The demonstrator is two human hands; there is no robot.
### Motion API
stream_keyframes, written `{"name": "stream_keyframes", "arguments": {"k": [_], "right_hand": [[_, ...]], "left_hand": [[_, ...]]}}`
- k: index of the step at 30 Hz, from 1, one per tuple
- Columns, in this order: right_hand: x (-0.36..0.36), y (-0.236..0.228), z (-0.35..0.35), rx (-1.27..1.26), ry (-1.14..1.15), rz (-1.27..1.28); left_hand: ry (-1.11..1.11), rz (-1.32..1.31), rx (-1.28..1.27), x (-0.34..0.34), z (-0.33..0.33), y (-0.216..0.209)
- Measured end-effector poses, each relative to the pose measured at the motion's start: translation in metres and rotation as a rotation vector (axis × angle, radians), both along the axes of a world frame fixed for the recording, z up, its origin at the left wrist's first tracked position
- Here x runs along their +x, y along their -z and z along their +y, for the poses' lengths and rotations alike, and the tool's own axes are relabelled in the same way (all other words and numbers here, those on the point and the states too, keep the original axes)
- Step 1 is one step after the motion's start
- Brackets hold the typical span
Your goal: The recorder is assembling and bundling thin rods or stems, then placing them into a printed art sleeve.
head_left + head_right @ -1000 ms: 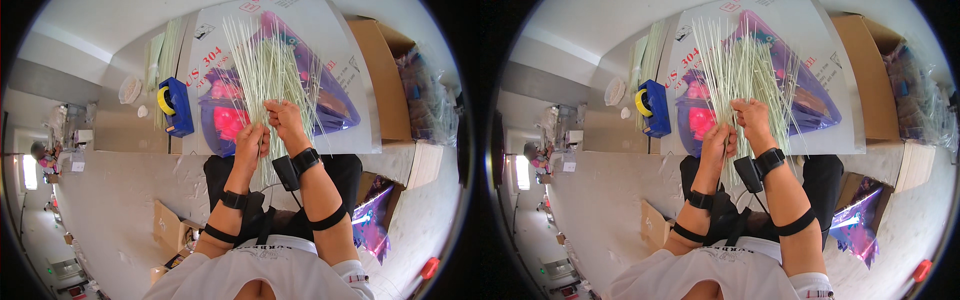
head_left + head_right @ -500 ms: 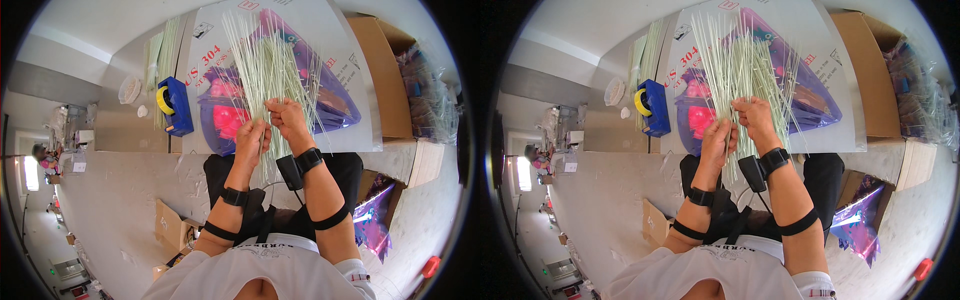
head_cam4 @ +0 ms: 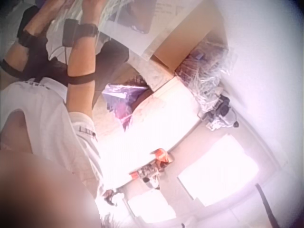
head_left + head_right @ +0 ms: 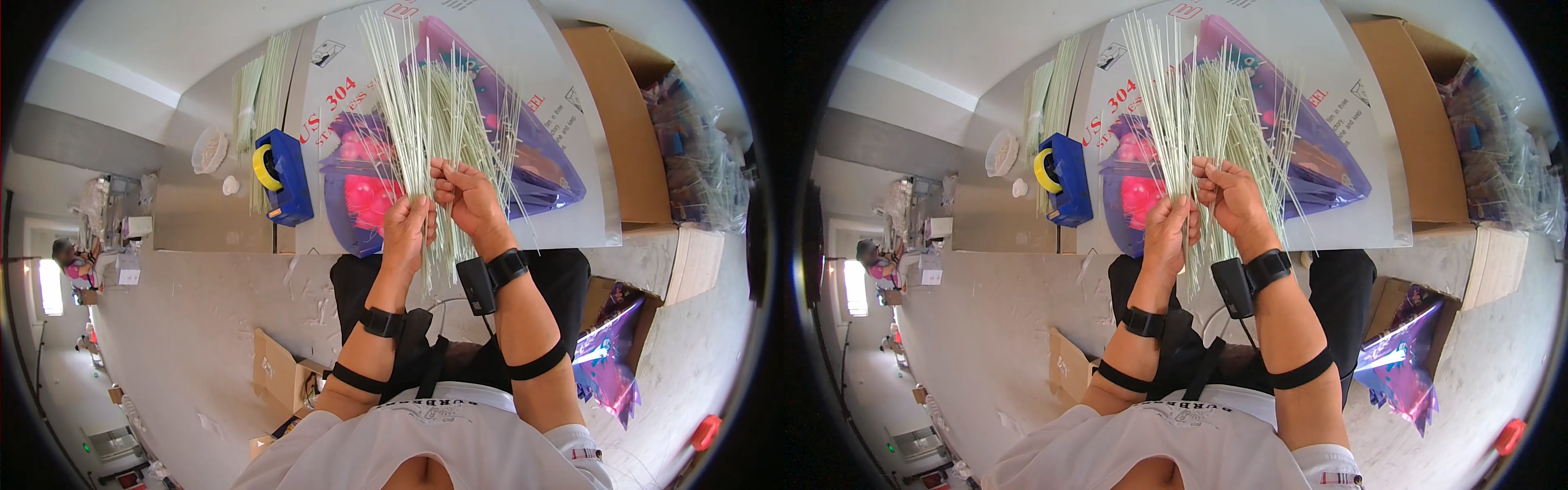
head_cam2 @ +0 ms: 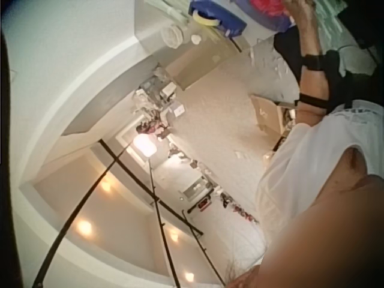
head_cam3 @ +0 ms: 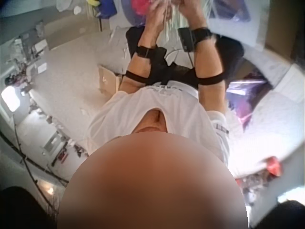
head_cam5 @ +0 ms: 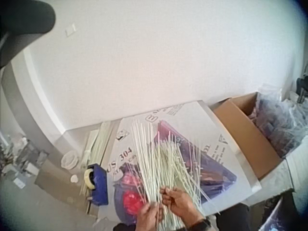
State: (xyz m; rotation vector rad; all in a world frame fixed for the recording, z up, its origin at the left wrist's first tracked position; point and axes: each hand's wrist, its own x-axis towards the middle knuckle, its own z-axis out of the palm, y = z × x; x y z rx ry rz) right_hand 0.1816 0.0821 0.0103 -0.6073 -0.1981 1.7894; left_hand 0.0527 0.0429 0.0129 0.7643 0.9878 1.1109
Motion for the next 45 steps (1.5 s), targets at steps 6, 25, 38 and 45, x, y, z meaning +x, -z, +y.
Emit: {"name": "stream_keyframes", "arguments": {"k": [6, 25, 38, 45], "right_hand": [[0.002, 0.0, -0.003, 0.006, -0.011, -0.053], [0.002, 0.002, -0.009, -0.015, -0.042, -0.038], [0.002, 0.009, -0.011, 0.025, -0.032, 0.062], [-0.001, 0.011, -0.011, -0.005, 0.004, 0.012]], "left_hand": [[-0.033, 0.054, 0.068, 0.003, 0.0, 0.004], [-0.042, 0.201, 0.095, 0.013, 0.001, 0.007], [-0.032, 0.262, 0.007, 0.023, -0.004, -0.009], [-0.058, 0.348, 0.033, 0.024, -0.005, -0.004]]}}
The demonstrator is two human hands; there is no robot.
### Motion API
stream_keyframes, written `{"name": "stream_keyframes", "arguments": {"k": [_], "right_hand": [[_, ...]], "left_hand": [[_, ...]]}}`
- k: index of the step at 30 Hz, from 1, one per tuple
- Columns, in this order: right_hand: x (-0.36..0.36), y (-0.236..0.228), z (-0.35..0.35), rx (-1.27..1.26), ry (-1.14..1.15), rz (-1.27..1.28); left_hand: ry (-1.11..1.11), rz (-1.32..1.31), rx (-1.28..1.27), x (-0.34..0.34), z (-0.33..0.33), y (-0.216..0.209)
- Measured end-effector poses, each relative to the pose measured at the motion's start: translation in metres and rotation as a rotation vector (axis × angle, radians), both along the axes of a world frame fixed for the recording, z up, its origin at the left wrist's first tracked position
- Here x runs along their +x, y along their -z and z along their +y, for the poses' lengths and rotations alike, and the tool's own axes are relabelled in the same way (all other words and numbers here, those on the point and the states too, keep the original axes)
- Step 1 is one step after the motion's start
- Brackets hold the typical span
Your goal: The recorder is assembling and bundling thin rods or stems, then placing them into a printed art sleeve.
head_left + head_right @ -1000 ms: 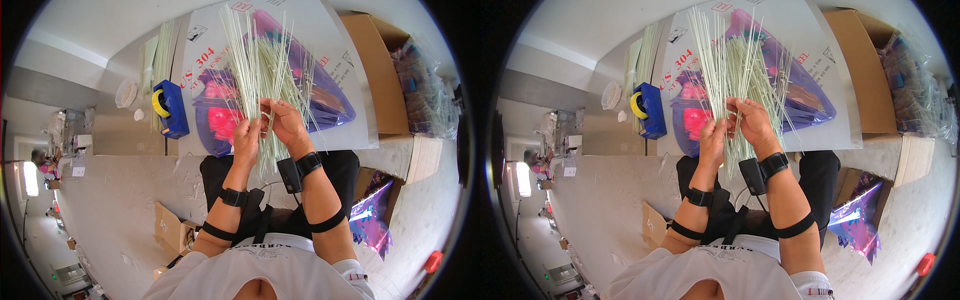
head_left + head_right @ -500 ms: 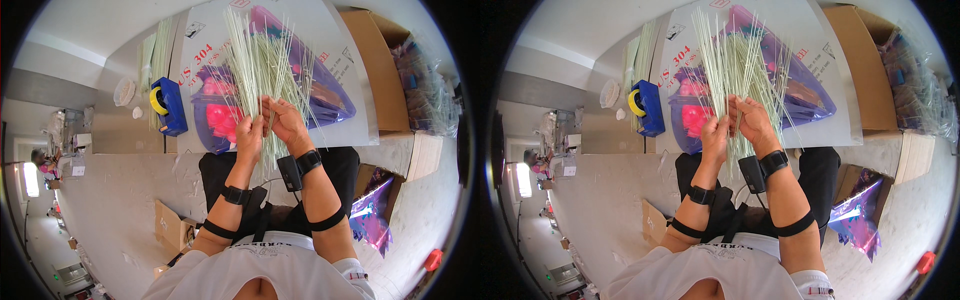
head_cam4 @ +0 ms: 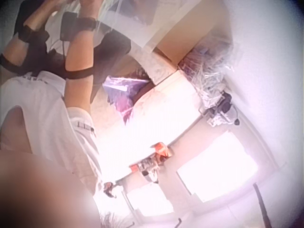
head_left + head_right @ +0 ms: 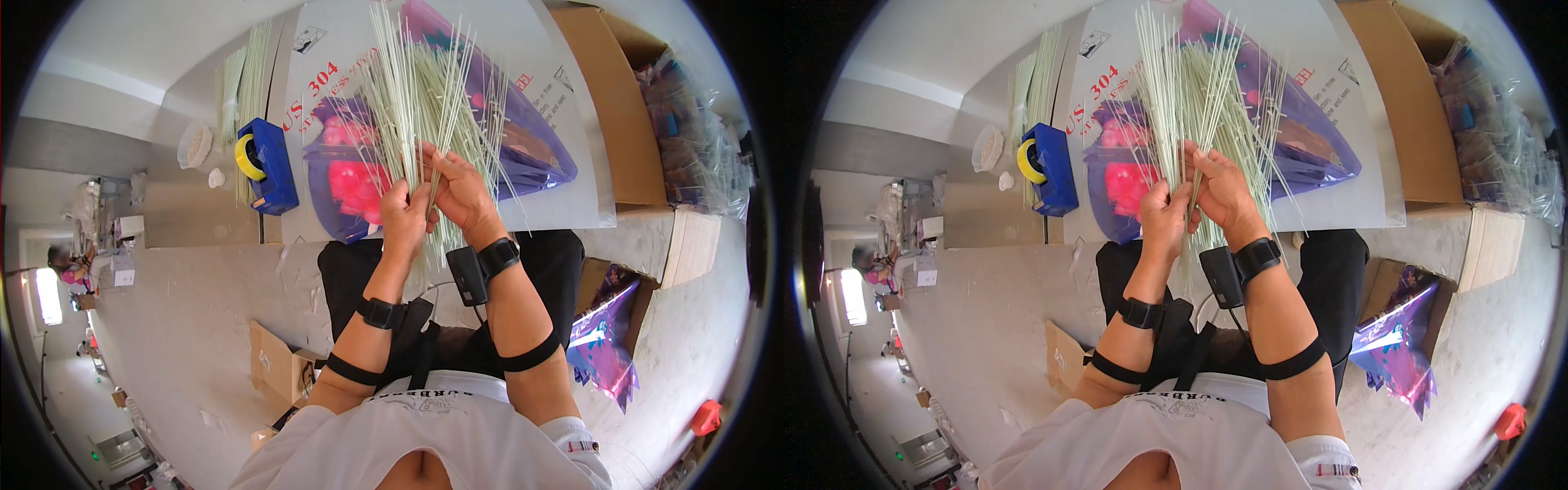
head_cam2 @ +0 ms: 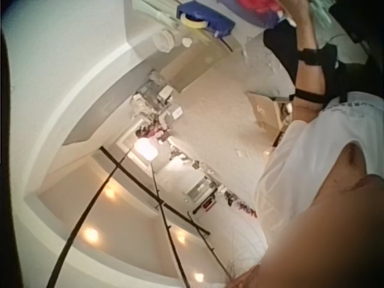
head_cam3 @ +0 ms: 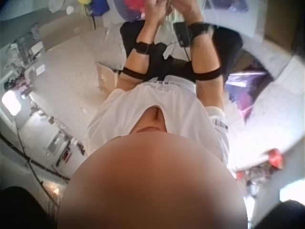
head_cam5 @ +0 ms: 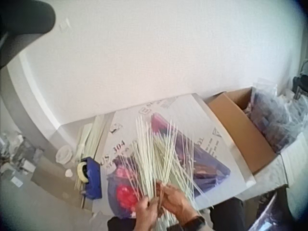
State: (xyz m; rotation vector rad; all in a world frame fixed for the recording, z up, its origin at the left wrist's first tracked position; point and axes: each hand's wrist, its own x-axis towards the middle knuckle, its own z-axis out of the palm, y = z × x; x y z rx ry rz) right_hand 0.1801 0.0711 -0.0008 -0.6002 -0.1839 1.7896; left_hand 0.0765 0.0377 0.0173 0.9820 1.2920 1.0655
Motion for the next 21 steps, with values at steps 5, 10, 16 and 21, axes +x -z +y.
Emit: {"name": "stream_keyframes", "arguments": {"k": [5, 10, 16, 21], "right_hand": [[-0.002, 0.001, -0.001, -0.03, 0.043, -0.237], [-0.011, 0.003, -0.004, -0.098, 0.206, -0.415], [-0.008, 0.004, -0.004, -0.114, 0.202, -0.368], [-0.004, 0.003, -0.002, -0.159, 0.136, -0.343]], "left_hand": [[-0.038, -0.014, 0.032, 0.006, -0.002, 0.001], [-0.058, -0.018, 0.057, 0.004, -0.001, 0.002], [-0.052, 0.007, 0.028, 0.003, 0.001, 0.007], [-0.032, 0.05, -0.015, 0.001, 0.004, 0.005]]}}
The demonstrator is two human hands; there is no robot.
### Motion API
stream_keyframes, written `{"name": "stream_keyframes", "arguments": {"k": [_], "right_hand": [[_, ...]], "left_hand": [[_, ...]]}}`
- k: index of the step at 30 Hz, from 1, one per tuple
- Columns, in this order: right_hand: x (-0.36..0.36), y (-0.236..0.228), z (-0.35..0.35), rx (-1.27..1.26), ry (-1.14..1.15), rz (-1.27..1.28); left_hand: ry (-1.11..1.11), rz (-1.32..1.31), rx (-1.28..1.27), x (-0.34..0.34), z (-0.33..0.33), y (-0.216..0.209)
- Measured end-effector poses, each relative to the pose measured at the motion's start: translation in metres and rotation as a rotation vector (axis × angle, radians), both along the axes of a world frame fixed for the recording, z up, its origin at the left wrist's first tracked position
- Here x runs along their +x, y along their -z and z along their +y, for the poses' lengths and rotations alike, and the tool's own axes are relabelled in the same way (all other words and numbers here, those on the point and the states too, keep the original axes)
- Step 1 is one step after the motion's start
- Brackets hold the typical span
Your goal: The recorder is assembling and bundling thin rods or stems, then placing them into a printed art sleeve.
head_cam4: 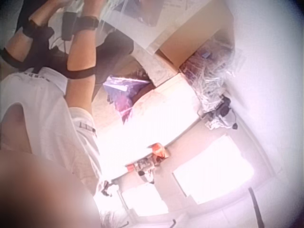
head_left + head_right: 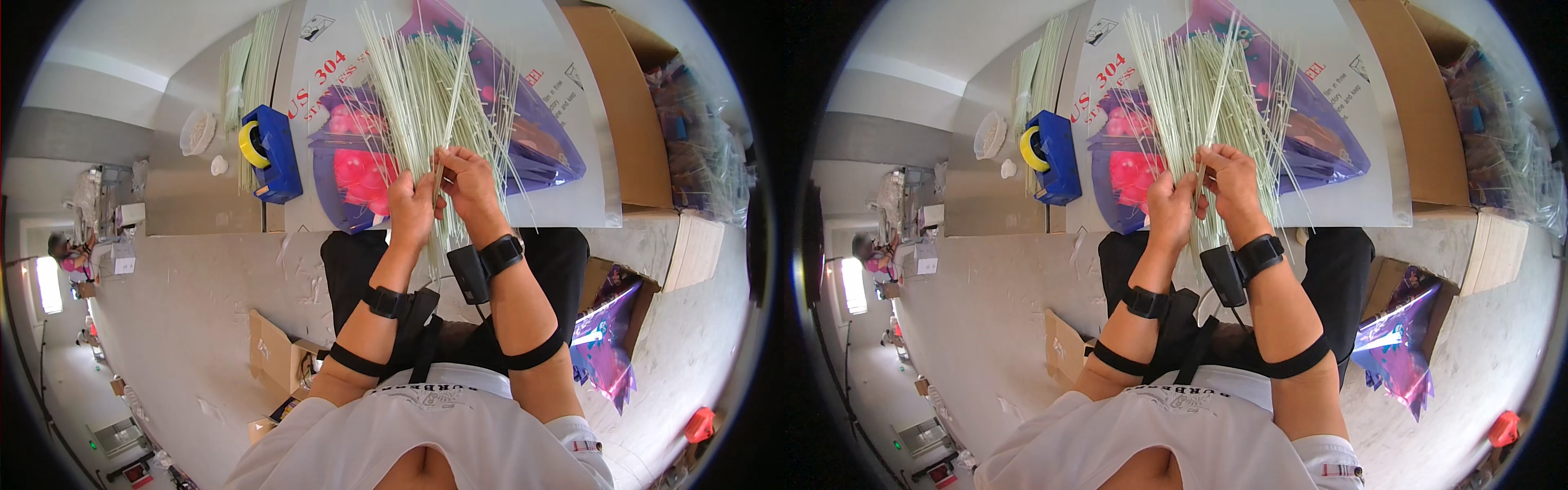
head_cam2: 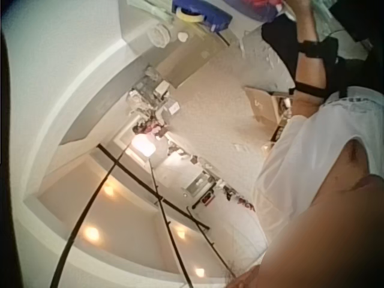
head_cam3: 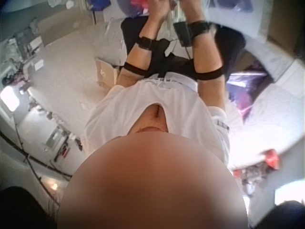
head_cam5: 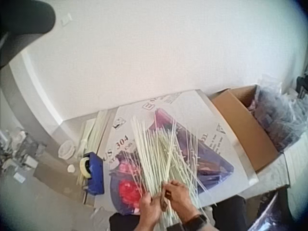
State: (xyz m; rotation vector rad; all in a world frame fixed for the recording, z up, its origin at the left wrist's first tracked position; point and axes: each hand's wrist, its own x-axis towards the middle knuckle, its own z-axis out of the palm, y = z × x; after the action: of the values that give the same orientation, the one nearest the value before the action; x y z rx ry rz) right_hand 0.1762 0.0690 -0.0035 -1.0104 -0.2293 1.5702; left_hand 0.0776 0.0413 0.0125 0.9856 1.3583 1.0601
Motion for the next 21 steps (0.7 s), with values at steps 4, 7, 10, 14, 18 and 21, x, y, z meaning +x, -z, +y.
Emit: {"name": "stream_keyframes", "arguments": {"k": [4, 7, 10, 14, 18, 21], "right_hand": [[0.002, -0.006, 0.004, 0.024, -0.065, 0.005], [-0.001, -0.004, 0.011, 0.048, -0.061, -0.059], [0.001, 0.004, 0.021, 0.064, -0.067, -0.119], [0.01, 0.014, 0.036, 0.054, -0.077, -0.199], [0.017, 0.023, 0.042, 0.032, -0.098, -0.205], [0.018, 0.023, 0.042, 0.003, -0.092, -0.186]], "left_hand": [[0.006, -0.073, 0.001, -0.002, 0.007, 0.002], [-0.016, -0.077, 0.003, -0.003, 0.014, 0.01], [-0.022, -0.055, 0.071, -0.007, 0.021, 0.018], [0.02, -0.051, 0.035, -0.015, 0.031, 0.022], [-0.005, -0.102, -0.031, -0.019, 0.038, 0.027], [-0.006, -0.126, -0.045, -0.022, 0.04, 0.03]]}}
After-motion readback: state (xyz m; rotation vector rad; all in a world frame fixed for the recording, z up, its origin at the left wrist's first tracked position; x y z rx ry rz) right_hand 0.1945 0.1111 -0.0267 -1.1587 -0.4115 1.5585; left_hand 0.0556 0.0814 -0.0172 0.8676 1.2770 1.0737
